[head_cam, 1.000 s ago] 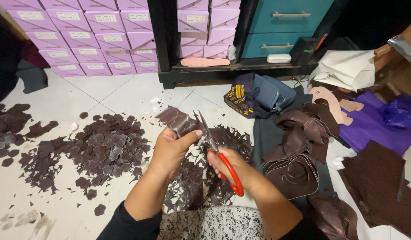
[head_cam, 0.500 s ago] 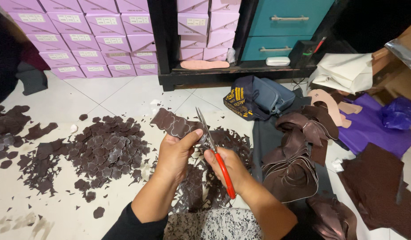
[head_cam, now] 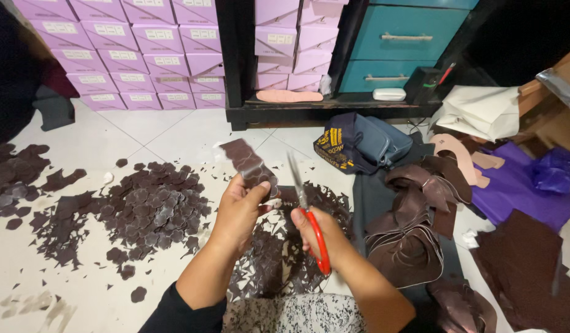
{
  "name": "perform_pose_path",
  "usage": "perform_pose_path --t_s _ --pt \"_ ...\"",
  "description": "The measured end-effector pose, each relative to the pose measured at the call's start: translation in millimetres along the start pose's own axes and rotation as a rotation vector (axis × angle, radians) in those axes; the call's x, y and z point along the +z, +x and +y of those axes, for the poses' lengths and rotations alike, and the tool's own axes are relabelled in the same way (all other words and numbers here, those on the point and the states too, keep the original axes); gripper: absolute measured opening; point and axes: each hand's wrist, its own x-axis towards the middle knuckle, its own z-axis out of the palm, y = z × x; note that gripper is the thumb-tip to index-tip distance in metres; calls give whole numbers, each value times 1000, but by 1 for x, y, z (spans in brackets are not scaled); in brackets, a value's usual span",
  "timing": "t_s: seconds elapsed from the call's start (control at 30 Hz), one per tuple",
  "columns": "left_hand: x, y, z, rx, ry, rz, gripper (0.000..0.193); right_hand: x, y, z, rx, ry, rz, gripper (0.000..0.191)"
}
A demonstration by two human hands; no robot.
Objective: The person uses red-handled scissors to cut flower-shaped pieces from a dark brown sheet of material. The cut pieces are dropped onto a growing pile on the floor, while the remaining sheet is repositioned for the next cut.
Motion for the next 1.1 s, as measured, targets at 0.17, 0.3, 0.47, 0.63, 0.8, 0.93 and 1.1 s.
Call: perform_pose_path --t_s 0.17,0.3,0.47,0.63,0.8,0.93,1.1 --pt "-2 -2 -5 159 131 -174 34 2 7 0 -115 320 18 50" --pt "-5 -7 -17 138 226 -427 43 -2 11 -4 -67 801 -26 36" --pt "-4 -6 -30 0 126 -412 27 -4 5 -19 -171 857 86 11" --pt "4 -6 -40 -88 162 -412 20 -13 7 -14 -224 854 112 7" --pt "17 -5 -46 -7 200 -432 18 -26 18 3 -333 831 252 21" --pt "28 -5 -44 -94 72 -395 18 -33 18 3 -230 780 173 9" --pt "25 -2 -41 -134 19 -399 18 -27 15 1 -261 656 231 20"
